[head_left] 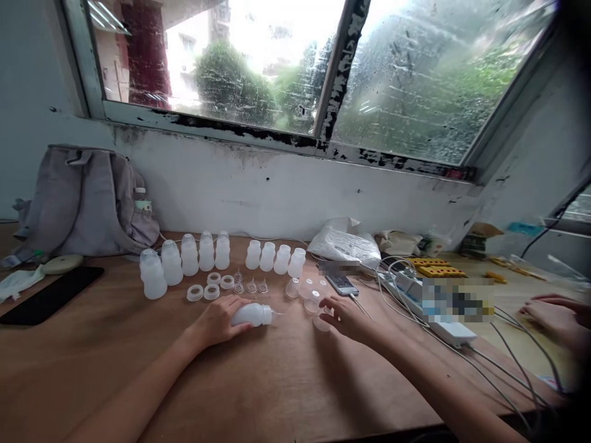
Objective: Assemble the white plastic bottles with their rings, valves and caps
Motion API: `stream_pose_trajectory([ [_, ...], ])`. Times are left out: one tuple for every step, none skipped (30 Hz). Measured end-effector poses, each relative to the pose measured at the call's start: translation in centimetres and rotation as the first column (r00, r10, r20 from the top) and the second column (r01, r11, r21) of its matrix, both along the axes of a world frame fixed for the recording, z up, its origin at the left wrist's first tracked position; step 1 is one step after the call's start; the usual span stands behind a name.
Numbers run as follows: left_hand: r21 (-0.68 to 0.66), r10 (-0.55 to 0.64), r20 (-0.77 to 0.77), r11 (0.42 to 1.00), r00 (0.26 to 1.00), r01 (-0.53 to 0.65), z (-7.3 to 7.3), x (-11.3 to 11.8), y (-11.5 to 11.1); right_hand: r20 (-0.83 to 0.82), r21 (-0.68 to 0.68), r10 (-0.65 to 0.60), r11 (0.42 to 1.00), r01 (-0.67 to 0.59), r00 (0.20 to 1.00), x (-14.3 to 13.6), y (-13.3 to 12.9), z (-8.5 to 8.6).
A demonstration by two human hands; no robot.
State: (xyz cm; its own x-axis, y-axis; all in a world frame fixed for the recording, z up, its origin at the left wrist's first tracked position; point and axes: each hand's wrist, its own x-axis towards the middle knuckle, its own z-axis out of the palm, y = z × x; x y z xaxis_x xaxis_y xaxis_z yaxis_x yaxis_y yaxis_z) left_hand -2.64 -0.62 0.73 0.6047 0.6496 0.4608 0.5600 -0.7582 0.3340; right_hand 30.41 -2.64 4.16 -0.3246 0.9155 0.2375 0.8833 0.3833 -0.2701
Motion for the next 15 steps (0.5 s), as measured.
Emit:
stream_pose_trajectory([
  [-0.021,0.004,0.025,1.000,1.000,-0.004,0.0,0.0,0.0,-0.036,-0.029,0.006,1.000,-0.007,0.999,-0.3,0.0,0.0],
  [-0.046,0.011,0.057,0.999,0.998,-0.008,-0.1,0.0,0.0,-0.096,-0.055,0.010,0.998,-0.015,0.995,-0.7,-0.1,0.0],
  [-0.077,0.022,0.092,0.997,0.996,-0.015,-0.1,0.0,0.1,-0.177,-0.084,0.014,0.996,-0.030,0.984,-1.4,0.0,0.1],
  [-0.114,0.038,0.124,0.993,0.992,-0.024,-0.1,0.0,0.2,-0.275,-0.111,0.018,0.993,-0.050,0.961,-2.2,0.1,0.3],
  [-0.153,0.057,0.153,0.988,0.987,-0.033,-0.1,-0.1,0.3,-0.379,-0.135,0.020,0.988,-0.076,0.925,-3.0,0.3,0.5],
  [-0.191,0.078,0.180,0.981,0.981,-0.043,-0.1,-0.1,0.4,-0.480,-0.148,0.019,0.984,-0.102,0.877,-3.9,0.5,0.7],
  [-0.224,0.104,0.212,0.973,0.972,-0.055,-0.1,-0.1,0.4,-0.570,-0.147,0.014,0.982,-0.119,0.821,-4.8,0.9,0.7],
  [-0.253,0.135,0.252,0.965,0.958,-0.070,-0.1,-0.2,0.5,-0.646,-0.138,0.009,0.982,-0.129,0.763,-5.6,1.2,0.7],
  [-0.276,0.170,0.298,0.957,0.939,-0.086,0.0,-0.2,0.6,-0.706,-0.124,0.004,0.984,-0.129,0.709,-6.5,1.7,0.6],
  [-0.296,0.206,0.345,0.950,0.916,-0.102,0.1,-0.3,0.6,-0.749,-0.108,0.004,0.986,-0.128,0.662,-7.3,2.0,0.3],
  [-0.311,0.240,0.384,0.943,0.892,-0.119,0.1,-0.3,0.6,-0.779,-0.093,0.007,0.987,-0.127,0.627,-8.1,2.4,-0.1],
  [-0.323,0.270,0.409,0.936,0.872,-0.139,0.2,-0.3,0.7,-0.799,-0.078,0.014,0.989,-0.126,0.601,-8.8,2.7,-0.6],
  [-0.330,0.291,0.419,0.931,0.860,-0.154,0.3,-0.3,0.7,-0.813,-0.063,0.022,0.990,-0.125,0.582,-9.4,2.9,-1.2],
  [-0.330,0.298,0.420,0.930,0.857,-0.161,0.3,-0.3,0.8,-0.823,-0.052,0.027,0.991,-0.122,0.568,-9.9,3.0,-1.8],
  [-0.321,0.292,0.418,0.933,0.860,-0.161,0.3,-0.3,0.9,-0.831,-0.045,0.028,0.992,-0.118,0.556,-10.3,3.1,-2.4],
])
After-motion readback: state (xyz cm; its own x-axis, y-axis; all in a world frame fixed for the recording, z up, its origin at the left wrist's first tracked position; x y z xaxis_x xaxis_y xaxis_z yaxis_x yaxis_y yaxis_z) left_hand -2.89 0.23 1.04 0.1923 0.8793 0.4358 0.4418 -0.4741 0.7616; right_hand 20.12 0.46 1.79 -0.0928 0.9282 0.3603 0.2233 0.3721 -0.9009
